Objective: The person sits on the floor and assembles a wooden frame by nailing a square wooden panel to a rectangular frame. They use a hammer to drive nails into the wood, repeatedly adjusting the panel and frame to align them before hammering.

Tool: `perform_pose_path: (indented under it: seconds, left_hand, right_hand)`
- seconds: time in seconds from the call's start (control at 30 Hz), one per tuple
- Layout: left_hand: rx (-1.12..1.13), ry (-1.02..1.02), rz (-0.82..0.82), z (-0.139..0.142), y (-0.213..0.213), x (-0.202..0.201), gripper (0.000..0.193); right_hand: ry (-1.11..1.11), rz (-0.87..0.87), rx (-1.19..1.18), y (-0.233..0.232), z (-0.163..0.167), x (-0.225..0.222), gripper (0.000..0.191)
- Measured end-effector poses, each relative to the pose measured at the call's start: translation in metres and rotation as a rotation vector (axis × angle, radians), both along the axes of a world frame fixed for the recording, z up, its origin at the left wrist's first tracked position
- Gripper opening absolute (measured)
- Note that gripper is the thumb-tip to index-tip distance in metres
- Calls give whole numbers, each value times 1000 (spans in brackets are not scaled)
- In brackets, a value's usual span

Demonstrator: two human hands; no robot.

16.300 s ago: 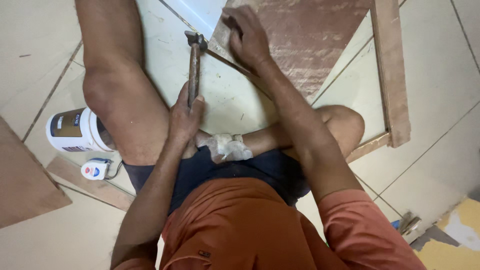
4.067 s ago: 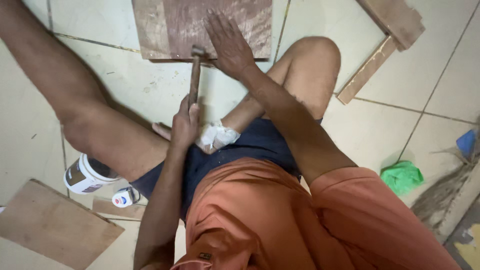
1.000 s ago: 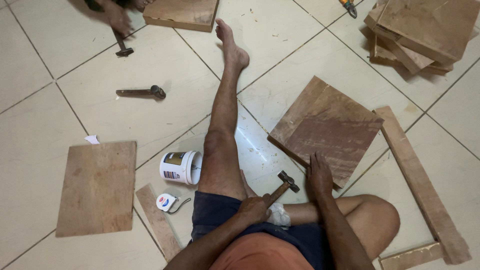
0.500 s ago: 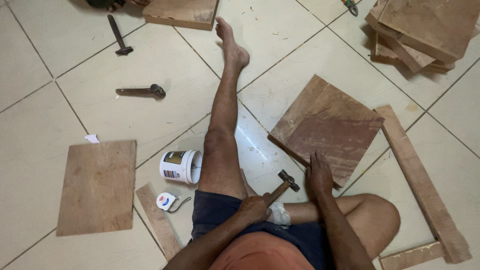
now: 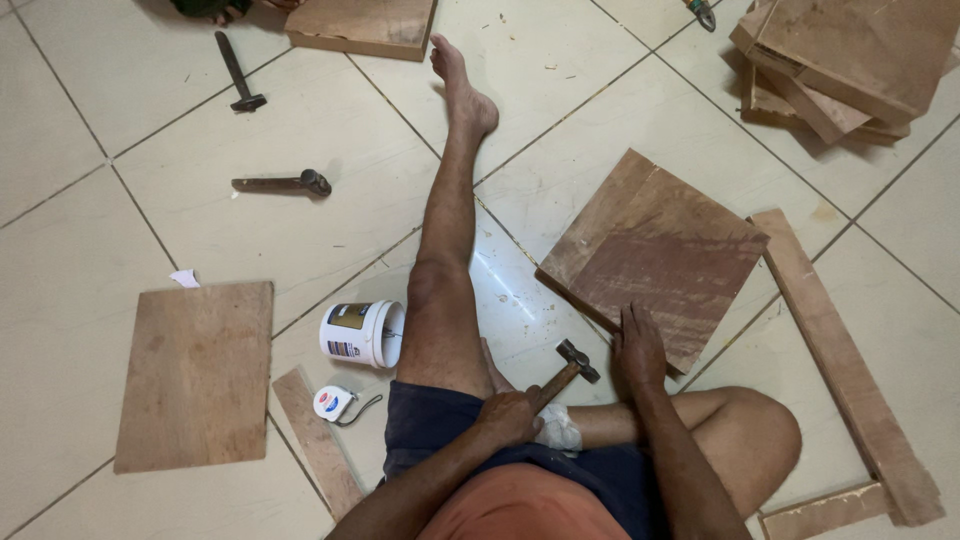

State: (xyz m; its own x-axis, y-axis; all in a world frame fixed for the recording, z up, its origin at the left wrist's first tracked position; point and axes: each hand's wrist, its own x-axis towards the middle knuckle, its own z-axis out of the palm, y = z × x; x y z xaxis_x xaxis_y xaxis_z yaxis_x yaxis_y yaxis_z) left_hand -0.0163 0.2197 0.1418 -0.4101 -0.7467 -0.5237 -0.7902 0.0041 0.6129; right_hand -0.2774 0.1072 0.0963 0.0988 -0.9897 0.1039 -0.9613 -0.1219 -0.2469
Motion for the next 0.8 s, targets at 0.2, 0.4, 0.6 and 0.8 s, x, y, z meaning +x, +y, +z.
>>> perform_pose_path:
  seconds: [0.2, 0.4, 0.6, 0.8]
  left_hand:
    - [14, -6, -3, 5, -1, 1, 45]
    - [37, -6, 7, 8, -2, 1, 46]
    - [42, -18, -13, 4, -2, 0, 46]
    - [65, -11, -3, 5, -1, -1, 48]
  right_hand:
    - [12, -14, 33, 0, 2, 1, 57]
    - [22, -11, 42, -1, 3, 1, 58]
    - [10, -3, 19, 0, 0, 0, 55]
    - [33, 16, -52, 0, -7, -3, 49]
